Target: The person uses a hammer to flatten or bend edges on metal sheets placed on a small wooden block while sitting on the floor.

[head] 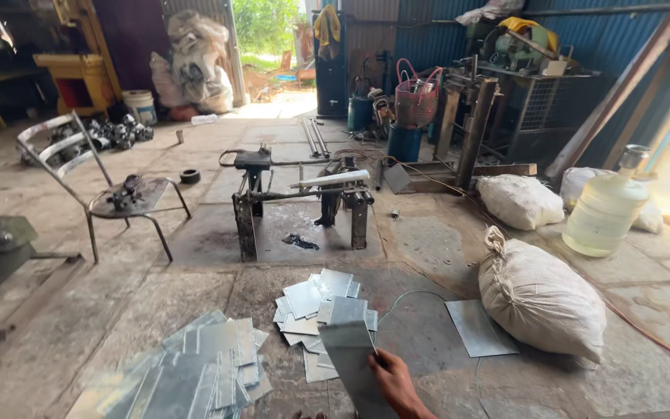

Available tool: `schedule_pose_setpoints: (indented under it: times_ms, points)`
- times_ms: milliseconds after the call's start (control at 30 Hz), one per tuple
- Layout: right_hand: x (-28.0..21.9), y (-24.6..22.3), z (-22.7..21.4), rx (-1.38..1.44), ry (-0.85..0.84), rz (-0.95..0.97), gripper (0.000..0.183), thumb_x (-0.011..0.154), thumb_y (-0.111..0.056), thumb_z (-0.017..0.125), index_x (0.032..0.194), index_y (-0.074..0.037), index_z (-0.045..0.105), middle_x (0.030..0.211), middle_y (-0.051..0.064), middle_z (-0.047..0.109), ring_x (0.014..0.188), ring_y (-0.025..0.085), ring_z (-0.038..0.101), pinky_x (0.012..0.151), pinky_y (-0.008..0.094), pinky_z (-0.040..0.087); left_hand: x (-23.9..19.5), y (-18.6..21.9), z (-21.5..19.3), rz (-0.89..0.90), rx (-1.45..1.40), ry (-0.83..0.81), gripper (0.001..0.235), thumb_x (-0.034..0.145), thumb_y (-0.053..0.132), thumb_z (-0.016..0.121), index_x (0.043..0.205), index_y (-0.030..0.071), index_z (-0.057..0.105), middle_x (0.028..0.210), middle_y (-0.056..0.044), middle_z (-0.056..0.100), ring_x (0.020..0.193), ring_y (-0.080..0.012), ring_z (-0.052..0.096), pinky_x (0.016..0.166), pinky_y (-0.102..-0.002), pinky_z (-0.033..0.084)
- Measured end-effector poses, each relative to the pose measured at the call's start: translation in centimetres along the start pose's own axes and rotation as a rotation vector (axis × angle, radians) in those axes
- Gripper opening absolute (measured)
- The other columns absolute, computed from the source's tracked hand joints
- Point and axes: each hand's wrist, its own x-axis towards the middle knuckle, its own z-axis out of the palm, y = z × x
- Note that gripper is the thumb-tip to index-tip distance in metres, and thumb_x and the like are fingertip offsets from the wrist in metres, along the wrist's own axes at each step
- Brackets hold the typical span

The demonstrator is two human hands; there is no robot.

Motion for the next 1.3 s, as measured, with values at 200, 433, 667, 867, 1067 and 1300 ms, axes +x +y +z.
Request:
schedule_pose_setpoints:
  times_ms: [200, 433, 667, 867, 1067, 1300]
  points:
    - [1.0, -2.0, -0.1, -0.002, 0.141, 0.082, 0.038, 0.113, -0.027, 0.063, 0.116, 0.011, 0.063, 0.095, 0.012, 0.053, 0.090, 0.019, 0.043, 0.077, 0.036, 0.044, -1.8, -3.3, -1.9, -0.132, -0.338, -0.027, 0.086, 0.094, 0.069, 0.056, 0.152, 0.008, 0.041, 0.088, -0.022, 0.066, 0.064, -0.0284, 0.062, 0.052, -0.037, 0.045]
    - [0.7, -3.6, -0.1, 0.341, 0.143, -0.076, 0.047, 0.103, -0.019, 0.059, 0.147, -0.003, 0.049, 0.136, 0.010, 0.061, 0.124, 0.019, 0.055, 0.105, 0.033, 0.044, -1.5, -8.1, -2.7, -0.346, -0.653, -0.423, 0.106, 0.095, 0.085, 0.051, 0.157, -0.001, 0.050, 0.094, -0.025, 0.078, 0.059, -0.0216, 0.072, 0.041, -0.027, 0.046]
    - [-1.4, -5.2, -0.4, 0.738, 0.105, 0.027, 0.049, 0.107, -0.018, 0.053, 0.151, -0.012, 0.034, 0.132, 0.019, 0.058, 0.116, 0.029, 0.061, 0.094, 0.044, 0.056, -1.8, -6.5, -0.8, -0.226, -1.036, -0.733, 0.083, 0.088, 0.067, 0.053, 0.154, 0.020, 0.036, 0.139, -0.003, 0.054, 0.103, -0.0281, 0.065, 0.084, -0.048, 0.056]
    - [-6.6, -4.5, 1.4, 0.644, 0.002, 0.350, 0.052, 0.101, -0.023, 0.054, 0.149, -0.020, 0.033, 0.137, 0.008, 0.054, 0.111, 0.026, 0.062, 0.085, 0.045, 0.056, -0.3, -7.4, -1.7, -0.149, -1.096, -0.304, 0.056, 0.095, 0.035, 0.067, 0.142, 0.008, 0.052, 0.132, -0.009, 0.065, 0.115, -0.0221, 0.065, 0.099, -0.039, 0.054]
    - [-10.0, -0.9, -0.6, 0.056, -0.489, 0.584, 0.055, 0.098, -0.032, 0.060, 0.147, -0.015, 0.043, 0.129, 0.011, 0.069, 0.101, 0.028, 0.074, 0.086, 0.043, 0.060, 2.1, -14.0, -5.1, -0.213, -0.811, 0.131, 0.055, 0.087, 0.033, 0.080, 0.125, -0.004, 0.066, 0.121, -0.012, 0.072, 0.104, -0.0223, 0.068, 0.089, -0.036, 0.054]
    - [-12.1, 5.6, -3.4, -0.923, -0.713, 0.436, 0.049, 0.104, -0.047, 0.057, 0.126, -0.005, 0.071, 0.112, 0.018, 0.079, 0.102, 0.030, 0.076, 0.096, 0.046, 0.058, 2.1, -18.2, -8.5, -0.058, -0.557, 0.102, 0.054, 0.083, 0.037, 0.088, 0.113, -0.005, 0.072, 0.098, -0.012, 0.073, 0.082, -0.0235, 0.063, 0.074, -0.037, 0.051]
